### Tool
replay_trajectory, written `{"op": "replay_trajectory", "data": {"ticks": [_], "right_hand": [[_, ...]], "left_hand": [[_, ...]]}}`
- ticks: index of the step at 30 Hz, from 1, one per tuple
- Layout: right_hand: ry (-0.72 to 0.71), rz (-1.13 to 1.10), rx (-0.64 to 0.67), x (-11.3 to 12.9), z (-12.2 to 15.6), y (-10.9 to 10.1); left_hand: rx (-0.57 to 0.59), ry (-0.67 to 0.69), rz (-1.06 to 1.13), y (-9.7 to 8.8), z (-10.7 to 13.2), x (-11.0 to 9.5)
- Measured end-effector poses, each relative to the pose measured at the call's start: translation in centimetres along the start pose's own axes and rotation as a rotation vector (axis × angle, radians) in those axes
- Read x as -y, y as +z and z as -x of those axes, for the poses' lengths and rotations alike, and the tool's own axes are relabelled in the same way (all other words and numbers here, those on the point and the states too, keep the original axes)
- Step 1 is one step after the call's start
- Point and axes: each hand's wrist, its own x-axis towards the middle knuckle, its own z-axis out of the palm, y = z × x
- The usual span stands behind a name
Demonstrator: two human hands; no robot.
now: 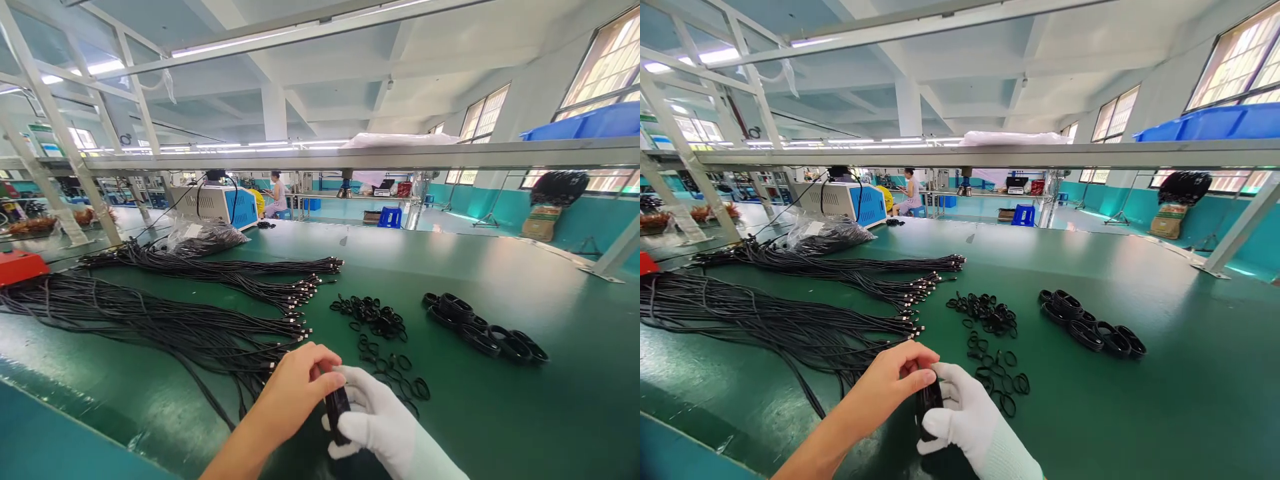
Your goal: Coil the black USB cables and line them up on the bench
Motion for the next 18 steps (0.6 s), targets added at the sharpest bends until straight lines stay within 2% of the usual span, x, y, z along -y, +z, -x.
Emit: {"op": "replay_trajectory", "data": {"ticks": [5,9,14,18], "right_hand": [[0.007,-0.01,0.085,0.5,1.1,1.3],[0.019,-0.15,0.089,0.8,1.7,1.1],[-0.002,-0.148,0.02,0.3,1.2,0.8],[0.011,-0.091,0.033,0.3,0.9,1.1]], "left_hand": [[-0.093,-0.052,-0.078,0.9,0.4,-0.4],[-0.166,-0.058,0.115,0.8,0.6,-0.3],[0.019,-0.212,0.422,1.5,1.4,0.8],[0.083,-0.246,0.622,2.5,1.9,1.4]]}}
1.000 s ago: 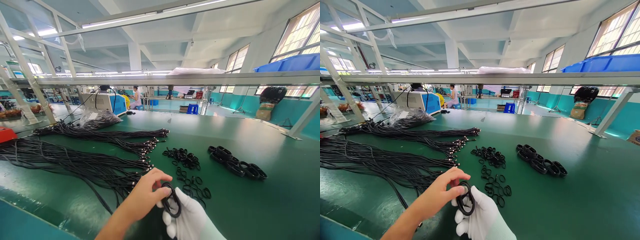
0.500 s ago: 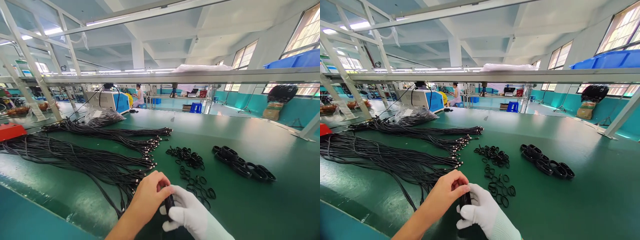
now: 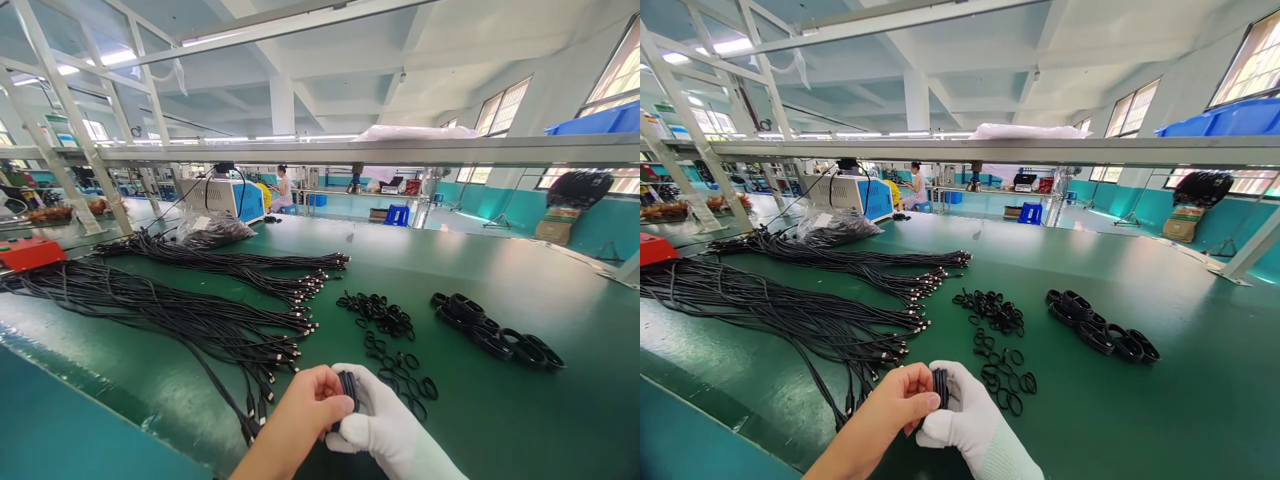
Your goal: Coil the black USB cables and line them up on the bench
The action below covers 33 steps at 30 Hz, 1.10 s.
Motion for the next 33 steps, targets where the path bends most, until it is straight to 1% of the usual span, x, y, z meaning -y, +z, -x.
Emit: {"op": "replay_trajectory", "data": {"ticks": [2,4,7,9,11,13,14,15,16,18,19,22,26,28,30,33], "right_hand": [[0.022,-0.007,0.033,0.3,0.2,0.2],[0.038,-0.036,0.048,0.4,0.4,0.3],[0.048,-0.023,0.006,0.3,0.4,0.3],[0.047,-0.017,-0.028,0.1,0.4,0.4],[0.045,-0.037,-0.026,0.1,0.5,0.5],[0.049,-0.05,-0.013,0.1,0.6,0.5],[0.052,-0.047,-0.015,0.1,0.6,0.4],[0.056,-0.042,-0.03,0.1,0.6,0.3],[0.057,-0.036,-0.056,0.0,0.6,0.2],[0.061,-0.015,-0.096,-0.3,0.3,0.0],[0.064,-0.002,-0.094,-0.5,0.2,-0.1],[0.069,0.03,-0.032,-1.1,0.0,-0.2],[0.093,-0.014,0.011,-1.4,0.2,-0.1],[0.087,-0.016,-0.01,-1.5,0.3,-0.1],[0.052,-0.001,-0.053,-1.5,0.3,0.0],[0.023,0.016,-0.089,-1.5,0.2,0.1]], "left_hand": [[0.028,0.0,0.068,0.1,0.2,0.1],[0.051,-0.005,0.083,0.2,0.3,0.1],[0.012,0.019,-0.017,0.3,0.4,-0.1],[0.013,0.038,-0.042,0.4,0.4,-0.2],[0.073,0.046,-0.004,0.2,0.3,-0.3],[0.116,0.036,-0.022,-0.1,0.4,-0.3],[0.097,0.036,-0.075,-0.3,0.4,-0.4],[0.046,0.049,-0.159,-0.4,0.5,-0.5],[-0.032,0.087,-0.263,-0.5,0.6,-0.5],[-0.194,0.227,-0.464,-0.6,0.7,-0.5],[-0.245,0.307,-0.543,-0.5,0.7,-0.4],[-0.289,0.479,-0.657,-0.1,0.4,0.5],[-0.388,0.659,-0.642,0.5,-0.2,2.0],[-0.405,0.71,-0.64,0.7,-0.6,2.4],[-0.427,0.736,-0.685,0.7,-0.8,2.5],[-0.448,0.847,-0.753,0.4,-1.1,2.4]]}}
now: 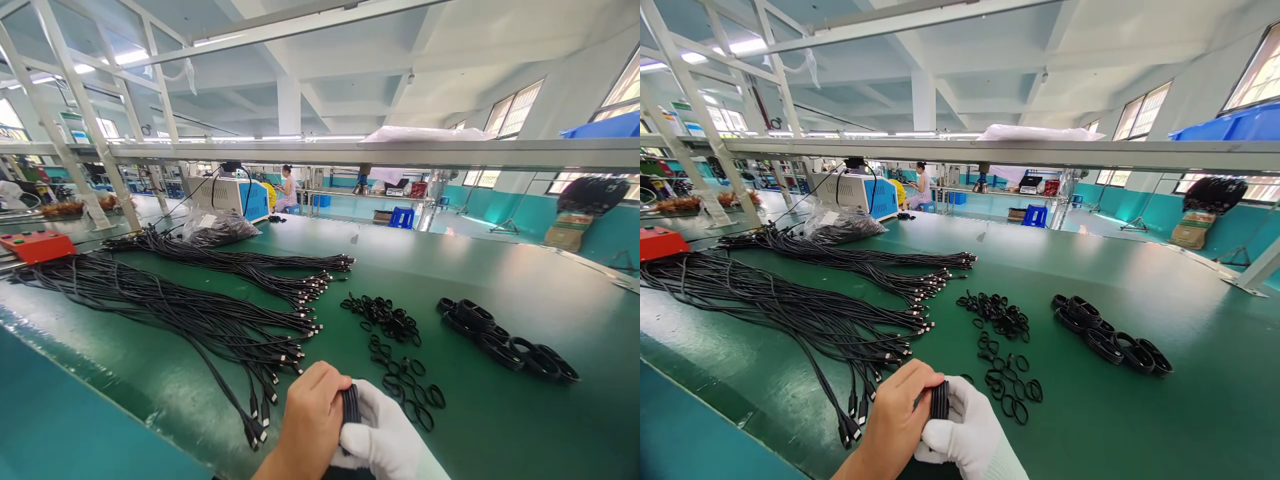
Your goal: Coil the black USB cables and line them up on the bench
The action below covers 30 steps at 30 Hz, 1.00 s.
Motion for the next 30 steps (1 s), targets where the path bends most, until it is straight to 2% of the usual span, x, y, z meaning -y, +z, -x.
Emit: {"op": "replay_trajectory", "data": {"ticks": [3,6,8,10,15,18,21,24,27,30], "right_hand": [[0.02,0.001,-0.022,0.1,0.1,0.1],[0.027,-0.021,-0.026,0.3,0.2,0.1],[0.024,-0.024,-0.014,0.5,0.2,0.1],[0.025,-0.016,-0.003,0.6,0.2,0.0],[0.041,-0.01,0.013,0.2,0.1,0.0],[0.035,-0.028,0.004,0.1,0.1,-0.2],[0.048,-0.114,0.081,0.6,0.3,-0.5],[0.085,-0.285,0.212,1.4,0.7,-0.9],[0.104,-0.398,0.291,1.9,0.9,-0.9],[0.067,-0.358,0.297,1.9,0.8,-0.6]], "left_hand": [[0.068,0.037,0.038,-0.3,-0.5,0.2],[0.197,-0.07,0.077,-0.7,-1.1,0.1],[0.233,-0.14,0.09,-1.1,-1.3,0.0],[0.232,-0.155,0.104,-1.3,-1.3,-0.1],[0.126,0.006,0.124,-0.9,-0.6,0.5],[0.104,0.018,0.126,-0.5,-0.6,0.5],[0.221,-0.099,0.145,-1.0,-1.6,-0.2],[0.341,-0.276,0.245,-2.6,-3.0,-1.2],[0.3,-0.391,0.312,-4.2,-3.8,-1.9],[0.31,-0.435,0.222,-4.6,-3.6,-2.4]]}}
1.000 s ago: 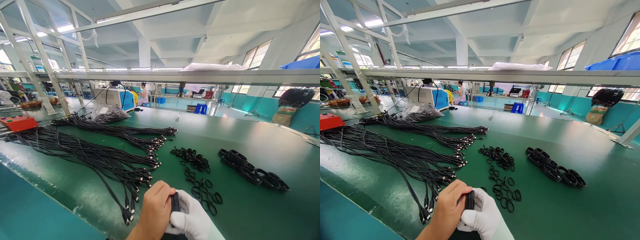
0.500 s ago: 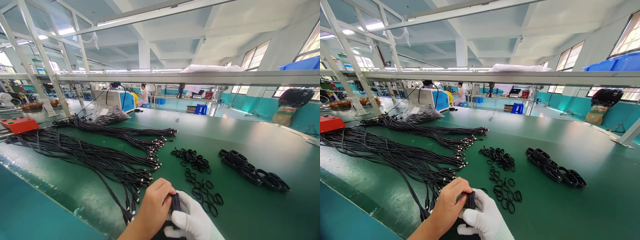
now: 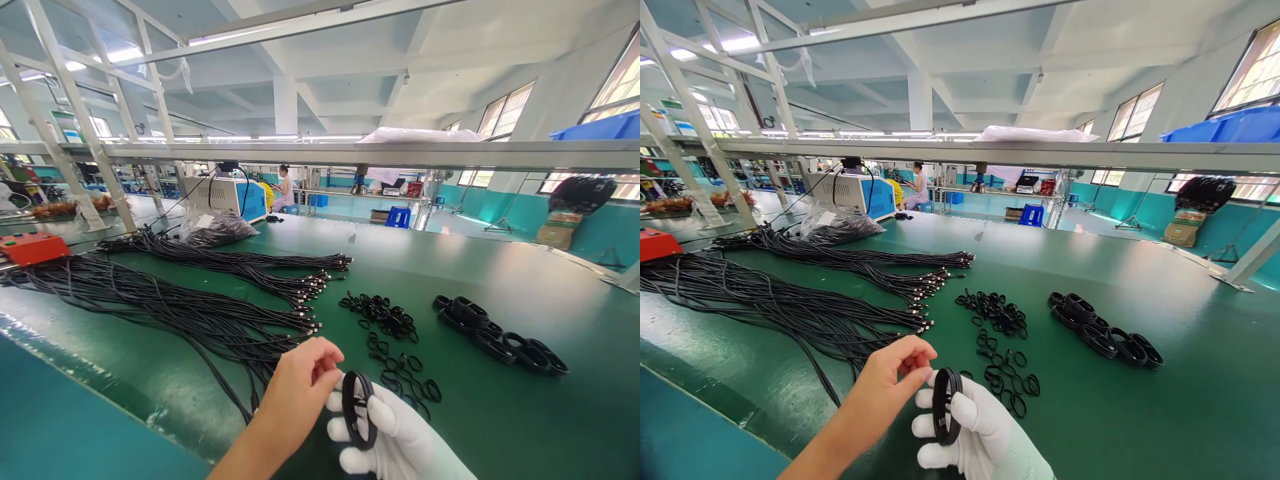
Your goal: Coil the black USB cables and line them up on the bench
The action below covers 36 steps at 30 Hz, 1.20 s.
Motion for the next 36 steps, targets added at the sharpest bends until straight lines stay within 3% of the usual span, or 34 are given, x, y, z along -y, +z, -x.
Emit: {"op": "replay_trajectory", "data": {"ticks": [5,11,19,25,29,32,34,36], "right_hand": [[-0.024,0.186,-0.068,-0.6,-0.4,0.3],[-0.087,0.255,-0.178,-1.0,-0.5,0.1],[-0.1,0.248,-0.129,-0.7,-0.6,0.4],[-0.084,0.163,-0.092,-1.0,-0.5,0.1],[-0.033,-0.043,0.014,-0.3,-0.3,0.4],[0.058,-0.181,0.093,0.2,-0.3,1.2],[0.129,-0.216,0.136,0.4,-0.4,1.6],[0.174,-0.198,0.107,0.3,-0.6,1.5]], "left_hand": [[-0.06,0.031,-0.282,1.9,0.6,0.3],[-0.135,-0.034,-0.257,3.7,0.6,0.9],[-0.004,0.162,-0.391,2.2,-0.3,0.6],[0.033,0.147,-0.35,1.8,-0.7,0.7],[0.185,0.041,-0.145,-0.1,-1.3,0.7],[0.407,-0.014,0.109,-1.4,-1.9,1.7],[0.555,-0.013,0.304,-1.6,-2.2,2.5],[0.602,0.012,0.432,-1.5,-2.4,3.2]]}}
